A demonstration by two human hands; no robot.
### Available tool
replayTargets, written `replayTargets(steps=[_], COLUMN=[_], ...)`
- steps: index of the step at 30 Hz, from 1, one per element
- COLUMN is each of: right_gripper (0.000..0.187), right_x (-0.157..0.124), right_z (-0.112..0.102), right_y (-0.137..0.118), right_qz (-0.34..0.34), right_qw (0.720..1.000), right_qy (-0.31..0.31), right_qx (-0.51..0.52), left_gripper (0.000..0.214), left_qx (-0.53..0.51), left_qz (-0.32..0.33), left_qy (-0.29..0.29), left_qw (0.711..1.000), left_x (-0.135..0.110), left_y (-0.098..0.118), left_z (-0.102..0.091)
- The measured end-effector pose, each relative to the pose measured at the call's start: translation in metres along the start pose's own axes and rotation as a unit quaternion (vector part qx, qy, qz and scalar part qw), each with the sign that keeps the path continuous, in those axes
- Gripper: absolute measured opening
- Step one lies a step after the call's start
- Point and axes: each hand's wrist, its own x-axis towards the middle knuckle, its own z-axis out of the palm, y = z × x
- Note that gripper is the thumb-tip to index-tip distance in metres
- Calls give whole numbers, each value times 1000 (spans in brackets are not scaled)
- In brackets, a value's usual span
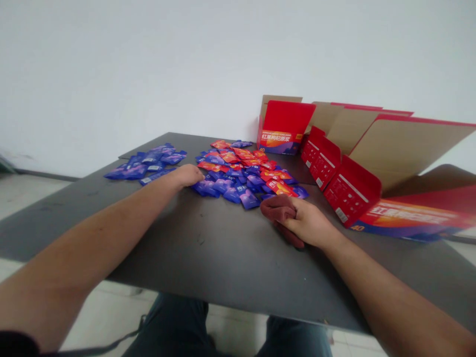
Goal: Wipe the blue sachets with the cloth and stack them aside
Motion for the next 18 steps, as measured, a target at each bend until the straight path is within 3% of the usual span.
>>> replayTargets(steps=[6, 11, 15, 18], right_gripper=[40, 36, 42, 39], right_x=[0, 0, -1, 1], right_z=[1, 0, 1, 2], right_y=[6, 4, -1, -6], right_qz=[3, 21, -6, -7], right_qw=[999, 998, 999, 999], right_qy=[-37, -35, -43, -18], right_qx=[-16, -40, 0, 28], left_gripper=[25, 16, 13, 14], left_qx=[-62, -57, -39, -65], left_qz=[-54, -60, -34, 25], left_qy=[-15, -9, 46, 67], left_qw=[997, 997, 998, 995], left_x=[-25, -55, -82, -95], left_y=[-20, -28, -12, 20], left_z=[-7, -31, -55, -56])
